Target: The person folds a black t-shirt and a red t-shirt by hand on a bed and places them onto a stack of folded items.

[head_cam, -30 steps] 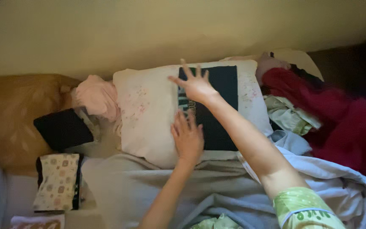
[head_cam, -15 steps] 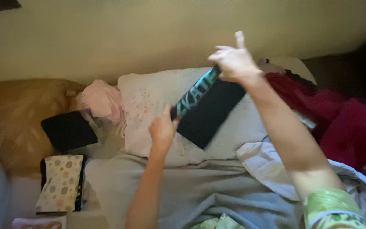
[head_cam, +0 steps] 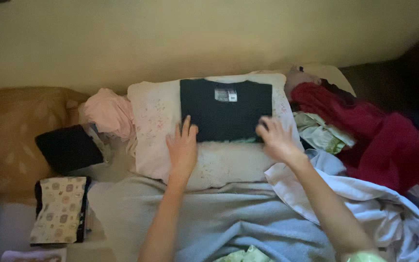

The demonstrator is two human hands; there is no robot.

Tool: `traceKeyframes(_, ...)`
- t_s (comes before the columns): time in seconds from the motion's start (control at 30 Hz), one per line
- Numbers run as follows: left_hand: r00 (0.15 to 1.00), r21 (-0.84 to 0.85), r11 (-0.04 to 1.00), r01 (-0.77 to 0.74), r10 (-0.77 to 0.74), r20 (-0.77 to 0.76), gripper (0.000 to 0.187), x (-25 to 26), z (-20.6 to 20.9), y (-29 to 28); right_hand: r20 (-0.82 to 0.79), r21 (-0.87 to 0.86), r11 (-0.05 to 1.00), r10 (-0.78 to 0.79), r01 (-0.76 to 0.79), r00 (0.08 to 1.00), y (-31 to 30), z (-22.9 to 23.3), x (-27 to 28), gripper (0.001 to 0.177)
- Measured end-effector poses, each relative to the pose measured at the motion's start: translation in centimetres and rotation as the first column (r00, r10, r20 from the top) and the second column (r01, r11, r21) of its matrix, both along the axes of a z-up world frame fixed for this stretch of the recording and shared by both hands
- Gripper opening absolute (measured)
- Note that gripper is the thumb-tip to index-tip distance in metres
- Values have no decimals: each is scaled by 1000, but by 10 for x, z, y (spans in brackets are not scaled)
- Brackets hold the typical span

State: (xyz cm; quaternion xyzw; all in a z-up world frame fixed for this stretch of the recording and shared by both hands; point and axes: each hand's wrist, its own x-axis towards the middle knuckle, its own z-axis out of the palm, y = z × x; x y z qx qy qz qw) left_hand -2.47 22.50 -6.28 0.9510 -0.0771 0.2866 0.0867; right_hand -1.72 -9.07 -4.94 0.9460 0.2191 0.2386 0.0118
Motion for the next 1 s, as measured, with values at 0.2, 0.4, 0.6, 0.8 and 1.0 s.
traceKeyframes(0.2, 997, -421, 906, -44, 11, -80, 46, 8, -21, -11, -487, 440, 875, 45, 201, 872, -6, -8, 17, 21)
traceKeyframes(0.4, 981, -149, 974, 169, -181, -72, 57, 52, -21, -80, -124, 443, 896, 81, -18, 989, 78, -38, 68, 65)
traceKeyframes(0.6, 943, -197, 965, -175, 107, -314, 73, 103, -24, -44, -322, 280, 904, -229, 323, 919, 69, -49, 102, 70)
traceKeyframes(0.8, 937, -132, 962, -240, 195, -289, 78, 108, -30, -70, -268, 190, 920, -287, 342, 920, 81, -43, 99, 71)
traceKeyframes(1.0, 951, -261, 915, -309, 295, -90, 83, 98, -31, -63, -235, 376, 831, -343, 410, 909, 74, -41, 90, 61)
